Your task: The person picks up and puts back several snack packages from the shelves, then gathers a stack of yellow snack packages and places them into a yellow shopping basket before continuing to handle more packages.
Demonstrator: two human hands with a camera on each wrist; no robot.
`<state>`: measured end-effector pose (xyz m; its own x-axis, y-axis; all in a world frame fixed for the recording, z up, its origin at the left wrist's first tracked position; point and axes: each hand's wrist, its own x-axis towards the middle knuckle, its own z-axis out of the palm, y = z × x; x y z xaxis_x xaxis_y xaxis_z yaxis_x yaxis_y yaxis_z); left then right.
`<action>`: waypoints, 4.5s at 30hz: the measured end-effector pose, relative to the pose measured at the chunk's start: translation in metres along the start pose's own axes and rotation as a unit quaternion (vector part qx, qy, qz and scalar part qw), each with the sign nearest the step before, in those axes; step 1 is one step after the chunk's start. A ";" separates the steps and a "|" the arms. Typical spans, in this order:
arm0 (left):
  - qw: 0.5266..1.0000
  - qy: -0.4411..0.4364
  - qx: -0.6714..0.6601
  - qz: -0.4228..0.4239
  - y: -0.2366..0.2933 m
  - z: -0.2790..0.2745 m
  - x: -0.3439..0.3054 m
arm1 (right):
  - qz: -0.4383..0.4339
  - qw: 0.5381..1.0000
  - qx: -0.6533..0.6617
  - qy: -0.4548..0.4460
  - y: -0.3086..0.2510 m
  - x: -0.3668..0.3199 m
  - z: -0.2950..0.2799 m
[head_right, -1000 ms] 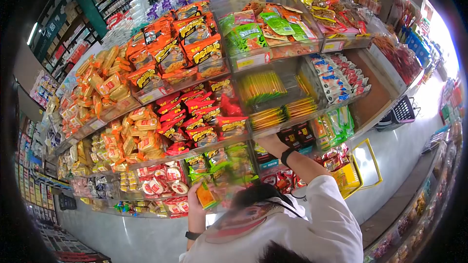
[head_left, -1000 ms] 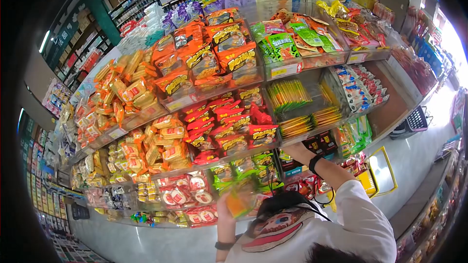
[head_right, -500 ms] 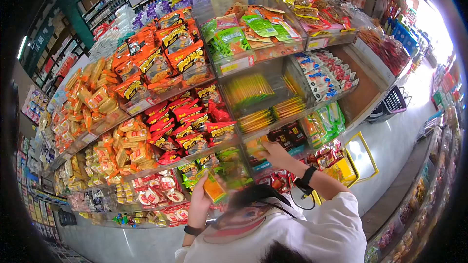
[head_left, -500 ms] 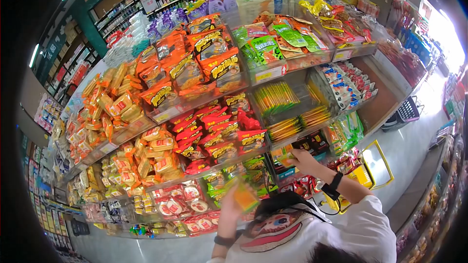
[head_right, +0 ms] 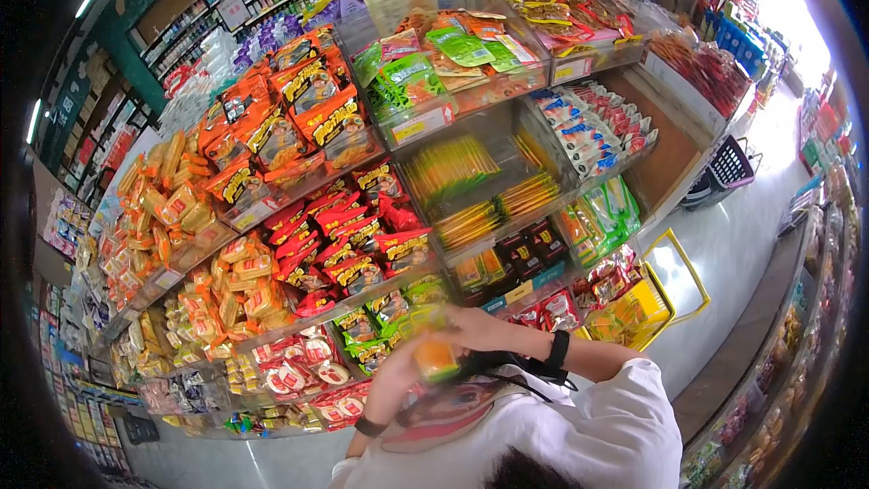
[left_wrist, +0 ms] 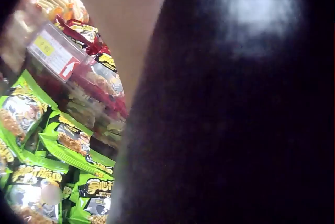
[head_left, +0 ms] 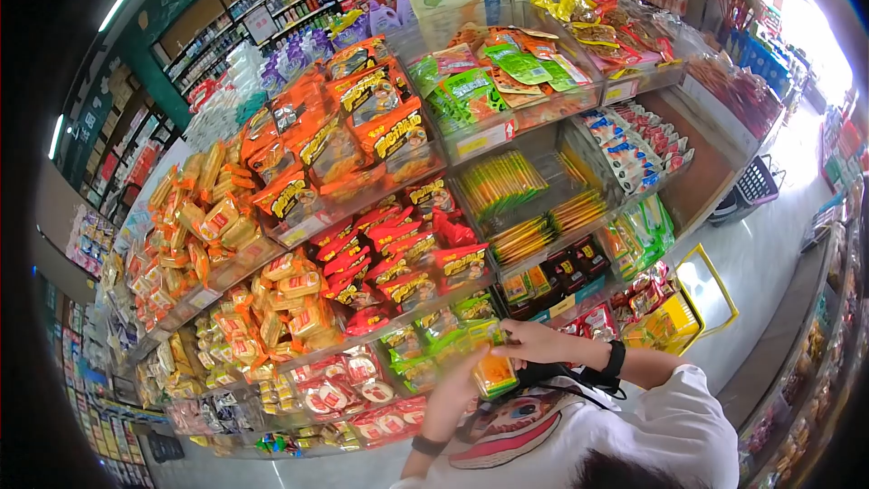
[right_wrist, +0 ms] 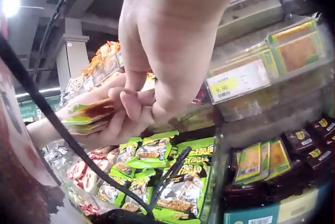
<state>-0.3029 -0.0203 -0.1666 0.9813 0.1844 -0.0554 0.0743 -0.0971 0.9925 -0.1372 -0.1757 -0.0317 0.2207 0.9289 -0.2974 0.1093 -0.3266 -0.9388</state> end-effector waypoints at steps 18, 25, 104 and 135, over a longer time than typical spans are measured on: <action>0.814 0.099 -0.539 -0.193 0.089 -0.018 -0.039 | 0.098 0.908 -0.327 0.244 0.125 0.092 -0.065; 0.796 0.160 -0.540 -0.222 0.056 -0.014 -0.049 | 0.235 0.860 -0.394 0.224 0.139 0.129 -0.056; 0.952 0.041 -0.300 -0.043 0.206 0.160 0.174 | -0.002 0.845 0.516 -0.143 0.049 -0.081 -0.173; 0.945 0.003 0.321 -0.057 0.251 0.104 0.300 | -0.060 0.882 0.465 0.034 0.014 -0.125 -0.271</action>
<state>0.0290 -0.0910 0.0541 0.9596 0.2344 -0.1559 0.2739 -0.6499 0.7090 0.0999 -0.3438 0.0392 0.3220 0.9243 -0.2047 -0.7007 0.0874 -0.7080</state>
